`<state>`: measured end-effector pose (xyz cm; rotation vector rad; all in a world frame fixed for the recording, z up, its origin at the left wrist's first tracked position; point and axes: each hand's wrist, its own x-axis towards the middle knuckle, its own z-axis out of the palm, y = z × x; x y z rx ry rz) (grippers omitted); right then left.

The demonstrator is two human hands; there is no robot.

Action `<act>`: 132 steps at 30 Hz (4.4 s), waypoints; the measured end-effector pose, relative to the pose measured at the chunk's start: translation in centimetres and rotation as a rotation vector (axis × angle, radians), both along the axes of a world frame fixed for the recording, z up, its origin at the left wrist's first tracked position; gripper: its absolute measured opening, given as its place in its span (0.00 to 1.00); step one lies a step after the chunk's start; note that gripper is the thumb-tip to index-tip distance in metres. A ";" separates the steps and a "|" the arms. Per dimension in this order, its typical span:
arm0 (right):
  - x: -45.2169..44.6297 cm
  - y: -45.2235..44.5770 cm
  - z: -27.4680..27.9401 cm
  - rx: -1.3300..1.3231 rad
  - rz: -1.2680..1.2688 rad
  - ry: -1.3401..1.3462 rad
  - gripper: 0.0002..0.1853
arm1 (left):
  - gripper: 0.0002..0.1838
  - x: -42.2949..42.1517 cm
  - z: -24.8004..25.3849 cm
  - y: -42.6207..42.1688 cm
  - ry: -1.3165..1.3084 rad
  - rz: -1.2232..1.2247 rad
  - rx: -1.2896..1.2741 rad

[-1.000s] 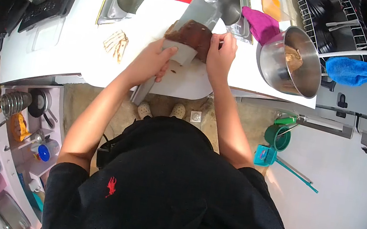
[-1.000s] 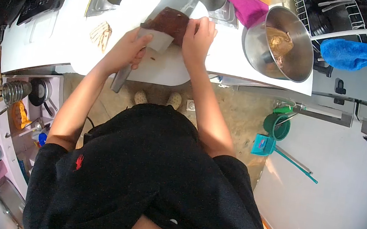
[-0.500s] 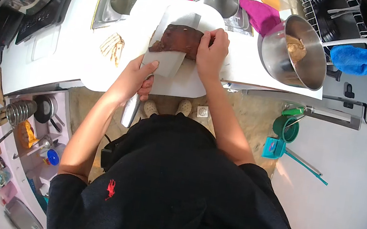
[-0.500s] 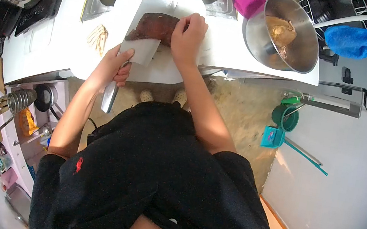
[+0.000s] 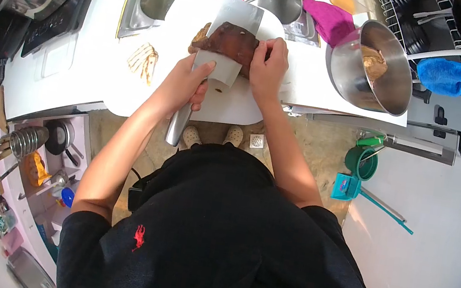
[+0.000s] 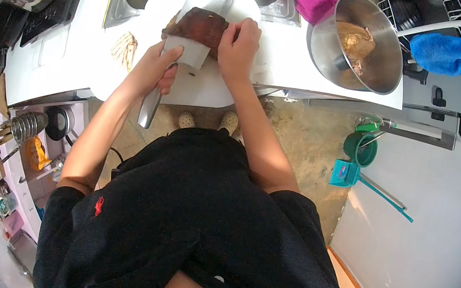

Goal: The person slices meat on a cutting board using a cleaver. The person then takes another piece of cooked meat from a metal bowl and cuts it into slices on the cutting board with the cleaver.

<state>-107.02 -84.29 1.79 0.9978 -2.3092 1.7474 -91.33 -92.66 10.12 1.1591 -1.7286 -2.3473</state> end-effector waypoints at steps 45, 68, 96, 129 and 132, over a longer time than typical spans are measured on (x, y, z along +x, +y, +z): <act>-5.7 -5.6 9.0 0.503 0.834 -0.106 0.26 | 0.13 10.4 2.2 2.9 0.060 0.416 -0.715; -3.9 0.7 9.4 0.263 0.631 -0.261 0.44 | 0.14 2.4 1.1 3.5 0.053 0.104 -0.751; -3.5 -0.3 6.1 -0.041 0.271 -0.324 0.32 | 0.11 1.2 4.7 2.6 -0.103 -0.136 -0.898; -2.2 0.1 6.1 0.022 0.121 -0.222 0.30 | 0.11 -0.8 3.7 2.5 -0.113 -0.141 -0.935; -2.7 0.1 5.9 0.017 0.138 -0.215 0.30 | 0.11 0.7 4.3 3.3 -0.187 -0.180 -0.892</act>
